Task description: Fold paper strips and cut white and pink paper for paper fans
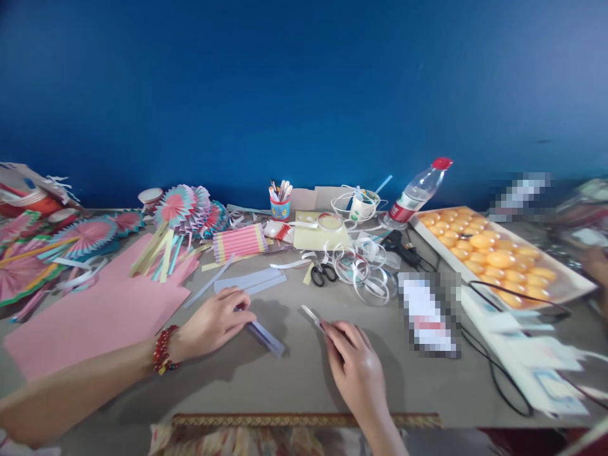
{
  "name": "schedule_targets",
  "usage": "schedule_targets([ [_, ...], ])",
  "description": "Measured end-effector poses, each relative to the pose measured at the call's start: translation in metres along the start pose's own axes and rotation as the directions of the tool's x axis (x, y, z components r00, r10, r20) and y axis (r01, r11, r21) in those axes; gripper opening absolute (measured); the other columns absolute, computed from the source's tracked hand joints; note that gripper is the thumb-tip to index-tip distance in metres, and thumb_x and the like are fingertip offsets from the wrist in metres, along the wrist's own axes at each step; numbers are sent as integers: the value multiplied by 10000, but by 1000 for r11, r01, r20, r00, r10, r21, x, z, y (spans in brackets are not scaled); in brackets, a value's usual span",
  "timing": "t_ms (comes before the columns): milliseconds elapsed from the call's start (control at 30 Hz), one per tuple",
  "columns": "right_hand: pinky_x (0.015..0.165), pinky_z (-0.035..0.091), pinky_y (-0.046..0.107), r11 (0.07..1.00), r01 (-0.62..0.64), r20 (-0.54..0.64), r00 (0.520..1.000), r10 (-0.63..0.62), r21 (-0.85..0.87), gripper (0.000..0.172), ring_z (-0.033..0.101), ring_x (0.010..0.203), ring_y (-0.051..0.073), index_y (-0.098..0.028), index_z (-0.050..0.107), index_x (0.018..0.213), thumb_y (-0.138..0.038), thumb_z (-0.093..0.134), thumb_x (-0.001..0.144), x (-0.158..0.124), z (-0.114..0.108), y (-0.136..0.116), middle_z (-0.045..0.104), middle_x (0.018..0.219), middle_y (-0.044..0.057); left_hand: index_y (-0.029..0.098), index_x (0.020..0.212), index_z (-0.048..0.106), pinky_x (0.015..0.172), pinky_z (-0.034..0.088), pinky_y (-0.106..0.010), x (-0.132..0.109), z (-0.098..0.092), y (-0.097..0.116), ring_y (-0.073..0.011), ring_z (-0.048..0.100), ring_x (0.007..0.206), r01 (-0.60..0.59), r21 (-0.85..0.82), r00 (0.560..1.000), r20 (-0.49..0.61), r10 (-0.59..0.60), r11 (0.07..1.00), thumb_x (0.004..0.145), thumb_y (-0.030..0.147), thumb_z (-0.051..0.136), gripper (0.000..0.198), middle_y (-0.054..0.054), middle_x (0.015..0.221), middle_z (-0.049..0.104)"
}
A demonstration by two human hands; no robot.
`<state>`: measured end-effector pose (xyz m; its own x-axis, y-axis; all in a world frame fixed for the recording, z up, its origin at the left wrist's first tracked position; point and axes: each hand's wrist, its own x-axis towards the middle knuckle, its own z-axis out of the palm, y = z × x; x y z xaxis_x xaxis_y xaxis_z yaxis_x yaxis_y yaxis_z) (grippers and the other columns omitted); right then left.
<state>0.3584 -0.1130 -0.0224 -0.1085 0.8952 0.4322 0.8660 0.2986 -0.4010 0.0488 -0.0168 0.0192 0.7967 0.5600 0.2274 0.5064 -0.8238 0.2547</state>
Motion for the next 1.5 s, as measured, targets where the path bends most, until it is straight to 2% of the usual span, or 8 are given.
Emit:
schedule_targets([
  [167, 750, 516, 327, 1000, 16, -7, 1000, -16, 25, 297, 625, 832, 200, -255, 664, 1182, -218, 480, 953, 2, -2, -1, 650, 940, 70, 277, 1071, 665, 832, 379, -367, 6, -15, 5, -176, 512, 767, -198, 19, 980, -23, 198, 980, 995, 225, 430, 253, -26, 766, 594],
  [267, 747, 508, 323, 1000, 17, -17, 1000, -17, 25, 288, 615, 831, 200, -246, 662, 1177, -206, 487, 951, 1, -1, 0, 643, 940, 70, 283, 1119, 640, 875, 371, -392, 11, -17, -4, -187, 558, 845, -292, -41, 957, -4, 292, 956, 994, 208, 418, 266, -31, 849, 675],
  [500, 760, 504, 319, 1000, 8, 10, 1000, -8, 21, 283, 617, 869, 204, -231, 658, 1173, -195, 487, 950, -1, 0, 0, 642, 983, 73, 216, 1016, 642, 852, 422, -373, 18, -10, -24, -221, 577, 931, -327, -203, 926, 127, 355, 923, 897, 151, 475, 215, -61, 967, 702],
  [600, 758, 507, 319, 1000, 7, 9, 1000, -7, 15, 279, 621, 873, 205, -228, 667, 1158, -197, 485, 949, -1, 0, 0, 645, 988, 74, 202, 1074, 612, 873, 422, -393, 15, -7, -13, -239, 589, 941, -207, -161, 962, 145, 230, 965, 920, 303, 518, 206, -80, 1014, 679],
  [733, 760, 508, 323, 1000, 14, 4, 1000, -14, -6, 284, 624, 873, 208, -234, 671, 1151, -192, 481, 944, -1, 1, 1, 649, 993, 74, 140, 1142, 554, 874, 433, -436, 14, 1, 7, -296, 592, 966, 60, 23, 987, 145, -62, 998, 781, 706, 623, 675, -127, 1076, 623],
  [1000, 754, 503, 315, 998, 62, 21, 998, -62, 12, 286, 615, 869, 203, -225, 661, 1158, -159, 478, 949, 0, -1, 0, 635, 992, 75, 186, 1008, 571, 829, 430, -357, 11, -2, 9, -219, 567, 936, 53, 105, 969, 235, -76, 993, 938, 259, 569, 101, -52, 1019, 598],
  [1300, 766, 500, 306, 984, 129, 134, 980, -145, 119, 318, 599, 883, 193, -221, 660, 1176, -105, 470, 949, 14, 3, -15, 619, 994, 79, 189, 1089, 596, 870, 434, -351, -5, 7, 3, -201, 551, 950, 19, 84, 992, 121, -29, 996, 961, 95, 467, 205, -54, 1040, 608],
  [1500, 748, 502, 292, 979, 139, 163, 973, -162, 147, 349, 602, 879, 191, -236, 674, 1158, -77, 455, 938, 18, 4, -22, 617, 984, 77, 190, 1124, 604, 896, 453, -362, -12, 19, 3, -208, 554, 977, 22, 122, 998, 56, -29, 992, 981, 124, 468, 208, -53, 1074, 625],
])
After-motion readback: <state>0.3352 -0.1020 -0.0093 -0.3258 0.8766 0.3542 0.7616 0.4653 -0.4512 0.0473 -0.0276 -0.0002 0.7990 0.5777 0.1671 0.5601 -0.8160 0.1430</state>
